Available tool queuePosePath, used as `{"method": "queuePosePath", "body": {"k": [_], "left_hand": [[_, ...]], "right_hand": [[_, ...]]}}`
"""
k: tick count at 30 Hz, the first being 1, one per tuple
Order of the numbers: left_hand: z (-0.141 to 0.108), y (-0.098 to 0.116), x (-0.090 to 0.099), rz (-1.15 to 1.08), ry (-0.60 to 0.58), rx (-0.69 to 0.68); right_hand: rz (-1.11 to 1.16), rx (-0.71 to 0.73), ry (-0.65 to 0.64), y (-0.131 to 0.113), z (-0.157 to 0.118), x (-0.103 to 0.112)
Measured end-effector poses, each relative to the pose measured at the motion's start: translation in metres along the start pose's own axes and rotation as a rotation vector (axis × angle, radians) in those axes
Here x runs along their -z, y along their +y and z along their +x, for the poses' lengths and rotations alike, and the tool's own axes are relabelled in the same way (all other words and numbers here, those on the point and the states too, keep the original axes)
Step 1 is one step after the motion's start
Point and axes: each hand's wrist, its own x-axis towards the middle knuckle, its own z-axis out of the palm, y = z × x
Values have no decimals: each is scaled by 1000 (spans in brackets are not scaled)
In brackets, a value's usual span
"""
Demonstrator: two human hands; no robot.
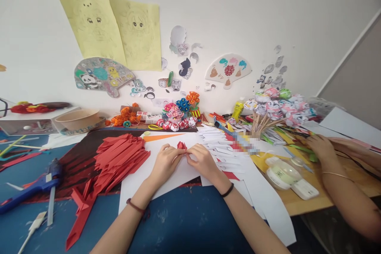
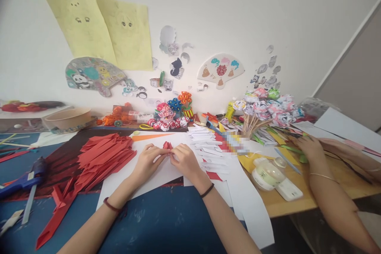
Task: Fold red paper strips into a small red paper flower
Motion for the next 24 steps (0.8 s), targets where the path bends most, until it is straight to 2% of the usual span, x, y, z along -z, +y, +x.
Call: {"method": "queuePosePath", "body": {"k": [5, 11, 15, 19, 24], "left_hand": [[-4, 1, 0, 161, -20, -48], [-6, 1, 2, 415, -166, -226], [-5, -1, 2, 515, -265, -329], [-5, -3, -1, 503, -264, -341], [-6, -3, -5, 357, -222, -243]], "right_hand": [[-179, 110, -66, 3, -4, -5], [-236, 228, -257, 9, -6, -2], [-232, 245, -337, 11, -6, -2], [-116, 185, -325, 11, -6, -2], [40, 74, -247, 11, -7, -3]]}}
